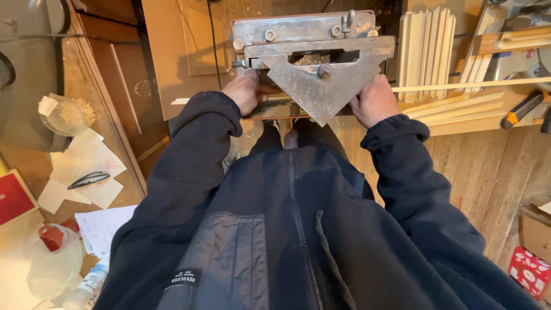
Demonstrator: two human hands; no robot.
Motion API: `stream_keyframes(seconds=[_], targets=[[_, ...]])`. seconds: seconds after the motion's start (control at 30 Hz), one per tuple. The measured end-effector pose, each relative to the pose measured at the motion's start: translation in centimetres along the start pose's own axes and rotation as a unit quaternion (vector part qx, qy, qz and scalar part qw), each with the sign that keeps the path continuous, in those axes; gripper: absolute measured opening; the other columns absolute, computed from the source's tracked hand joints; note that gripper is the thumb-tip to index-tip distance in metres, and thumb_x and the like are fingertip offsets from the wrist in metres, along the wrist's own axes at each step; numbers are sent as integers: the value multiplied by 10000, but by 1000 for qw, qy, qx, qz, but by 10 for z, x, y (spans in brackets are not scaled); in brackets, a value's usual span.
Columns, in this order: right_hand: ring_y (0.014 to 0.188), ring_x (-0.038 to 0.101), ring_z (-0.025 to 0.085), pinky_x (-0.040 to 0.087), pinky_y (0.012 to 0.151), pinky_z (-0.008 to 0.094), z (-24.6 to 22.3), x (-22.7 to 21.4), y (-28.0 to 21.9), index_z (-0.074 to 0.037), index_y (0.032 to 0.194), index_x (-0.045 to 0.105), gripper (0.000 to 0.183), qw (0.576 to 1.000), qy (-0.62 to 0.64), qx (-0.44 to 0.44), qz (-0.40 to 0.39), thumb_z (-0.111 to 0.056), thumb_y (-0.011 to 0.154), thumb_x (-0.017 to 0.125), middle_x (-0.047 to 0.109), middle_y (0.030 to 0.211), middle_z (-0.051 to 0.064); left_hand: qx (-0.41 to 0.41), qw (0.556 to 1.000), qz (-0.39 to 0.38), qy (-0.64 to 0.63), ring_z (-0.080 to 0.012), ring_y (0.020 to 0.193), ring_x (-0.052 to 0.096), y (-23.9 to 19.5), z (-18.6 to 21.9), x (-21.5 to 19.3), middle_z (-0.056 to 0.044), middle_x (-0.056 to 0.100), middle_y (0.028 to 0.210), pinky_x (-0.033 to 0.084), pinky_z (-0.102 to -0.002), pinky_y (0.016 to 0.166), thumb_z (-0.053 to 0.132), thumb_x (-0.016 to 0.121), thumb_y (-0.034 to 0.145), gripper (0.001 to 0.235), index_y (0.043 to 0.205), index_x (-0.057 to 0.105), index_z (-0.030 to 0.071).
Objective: Cutting wooden mouldings for frames using a manual foot-operated mitre guillotine.
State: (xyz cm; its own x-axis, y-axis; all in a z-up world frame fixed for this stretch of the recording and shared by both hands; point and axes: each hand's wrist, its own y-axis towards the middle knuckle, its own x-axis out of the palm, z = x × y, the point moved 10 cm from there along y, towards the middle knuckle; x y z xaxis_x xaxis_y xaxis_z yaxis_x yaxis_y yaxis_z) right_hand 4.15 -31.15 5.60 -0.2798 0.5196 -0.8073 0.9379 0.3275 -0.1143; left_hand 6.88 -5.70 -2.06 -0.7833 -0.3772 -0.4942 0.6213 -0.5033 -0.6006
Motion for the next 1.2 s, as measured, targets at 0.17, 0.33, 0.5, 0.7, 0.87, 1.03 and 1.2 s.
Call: stream_keyframes(seconds=[0.17,0.33,0.5,0.7,0.87,1.03,1.2], targets=[[1021,561,461,468,875,526,11,10,-4,-43,1144,725,255,1000,-15,2,22,-96,895,725,654,1160,223,24,999,8,-34,-373,1141,637,0,4,-6,-192,678,1241,499,-418,984,53,668,903,338,1217,765,130],[997,541,424,446,811,520,41,41,-10,-85,1072,746,200,994,-86,66,-24,-162,888,731,657,1092,191,27,997,18,-68,-361,1079,684,-3,17,-16,-194,729,1189,525,-407,933,10,662,875,335,1192,754,63],[1082,514,402,408,886,517,50,49,-14,-130,1146,750,237,995,-45,85,-29,-173,914,719,654,1176,144,-20,999,-26,-32,-362,1058,686,-6,20,-12,-192,735,1168,516,-414,950,27,614,945,328,1236,744,104],[1156,501,415,386,912,525,48,46,-13,-148,1181,739,295,996,-10,82,-14,-143,889,699,637,1269,149,25,998,13,-62,-331,1100,695,-2,11,-10,-177,744,1189,527,-389,969,-1,632,881,354,1207,749,76],[1197,489,408,369,924,527,50,49,-13,-147,1193,734,300,997,-8,78,-15,-160,895,703,630,1286,154,-1,1000,-11,-10,-350,1071,681,-2,15,-10,-184,729,1176,502,-402,982,85,673,933,305,1226,750,112],[1212,477,409,355,910,527,52,49,-13,-145,1218,730,304,996,-3,85,-22,-183,918,704,624,1290,162,14,999,-2,-31,-341,1078,687,-2,14,-11,-173,741,1176,515,-400,973,73,675,912,315,1216,752,101],[1218,472,410,350,908,523,52,50,-12,-152,1275,707,339,995,-14,95,-37,-195,939,699,608,1299,171,43,999,6,6,-400,1100,634,-3,20,-12,-226,693,1208,485,-434,978,53,670,915,327,1222,769,104]])
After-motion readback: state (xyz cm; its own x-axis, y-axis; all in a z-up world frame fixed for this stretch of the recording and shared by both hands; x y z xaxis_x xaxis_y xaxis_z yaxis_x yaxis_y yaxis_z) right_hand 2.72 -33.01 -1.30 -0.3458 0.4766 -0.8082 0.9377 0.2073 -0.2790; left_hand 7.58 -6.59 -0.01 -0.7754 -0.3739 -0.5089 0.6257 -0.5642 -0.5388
